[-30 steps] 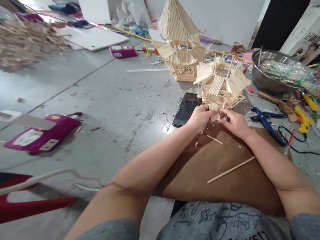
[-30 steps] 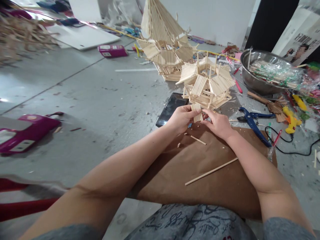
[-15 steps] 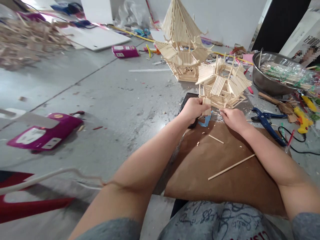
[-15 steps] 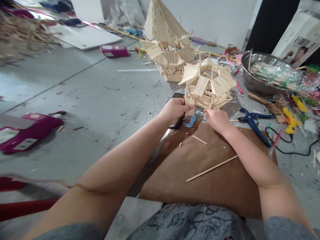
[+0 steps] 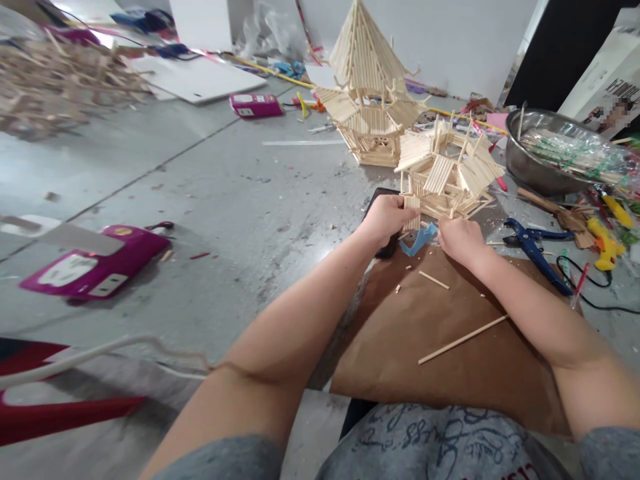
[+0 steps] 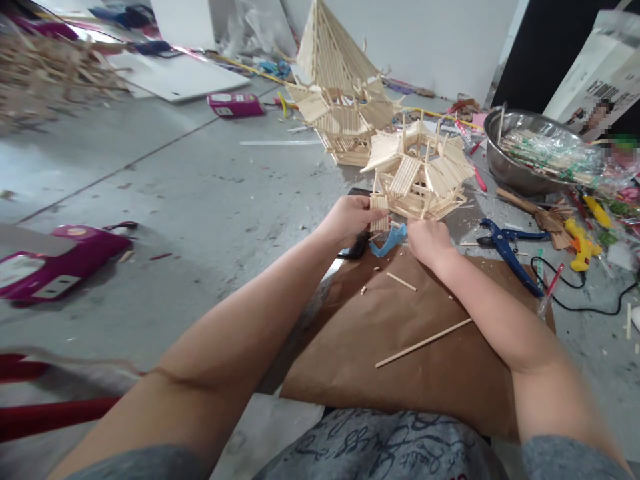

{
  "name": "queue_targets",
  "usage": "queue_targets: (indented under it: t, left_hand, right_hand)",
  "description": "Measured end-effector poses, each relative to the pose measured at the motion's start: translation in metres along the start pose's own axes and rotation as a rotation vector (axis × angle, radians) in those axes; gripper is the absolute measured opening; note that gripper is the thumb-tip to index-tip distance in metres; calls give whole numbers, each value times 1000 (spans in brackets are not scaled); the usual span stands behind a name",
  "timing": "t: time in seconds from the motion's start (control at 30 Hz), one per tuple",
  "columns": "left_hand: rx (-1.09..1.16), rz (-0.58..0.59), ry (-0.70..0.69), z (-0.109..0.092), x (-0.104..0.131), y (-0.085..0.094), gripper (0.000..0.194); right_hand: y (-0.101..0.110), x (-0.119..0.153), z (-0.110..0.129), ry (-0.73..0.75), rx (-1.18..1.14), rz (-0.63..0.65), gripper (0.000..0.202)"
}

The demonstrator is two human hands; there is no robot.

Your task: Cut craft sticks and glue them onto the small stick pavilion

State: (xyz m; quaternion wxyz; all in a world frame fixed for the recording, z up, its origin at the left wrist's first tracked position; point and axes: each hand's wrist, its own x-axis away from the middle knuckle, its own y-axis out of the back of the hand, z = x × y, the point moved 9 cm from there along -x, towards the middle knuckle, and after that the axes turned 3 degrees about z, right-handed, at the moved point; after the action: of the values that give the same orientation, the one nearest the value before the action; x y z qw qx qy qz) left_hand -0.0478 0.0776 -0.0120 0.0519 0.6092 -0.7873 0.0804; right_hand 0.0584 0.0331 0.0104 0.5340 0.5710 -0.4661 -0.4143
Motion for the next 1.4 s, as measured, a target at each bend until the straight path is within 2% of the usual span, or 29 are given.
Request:
queue_targets:
  t: [0.13, 0.33, 0.43, 0.57, 0.77, 0.87, 1.0, 1.13, 1.4]
  left_hand:
    - [18, -2, -6, 0, 0, 0, 7]
    - [31, 22, 25, 4, 7, -11, 5]
    - [30, 80, 11, 1, 13, -22, 5]
    - [60, 114, -17, 1, 17, -31, 2]
    - [149, 88, -32, 8, 18, -35, 7]
    - [218, 56, -44, 9, 20, -36, 9]
    - [327, 65, -45, 8, 24, -42, 15]
    - [360, 72, -19, 10, 25, -45, 20]
    - [379, 86, -23, 12, 25, -46, 18]
  right_hand:
    - [-1, 14, -23, -112, -114, -13, 23]
    - [-8, 26, -50, -162, -506, -36, 14]
    - [-2, 31, -56, -105, -650, -145, 12]
    - [14, 40, -59, -73, -680, -332, 15]
    - [17, 44, -65, -141, -839, -453, 20]
    - [2, 39, -64, -193, -1116, -363, 19]
    - [-16, 34, -50, -200, -1406, -201, 27]
    - [-16, 34, -37, -114, -1429, -169, 34]
    - [-14, 35, -34, -33, -1334, -167, 46]
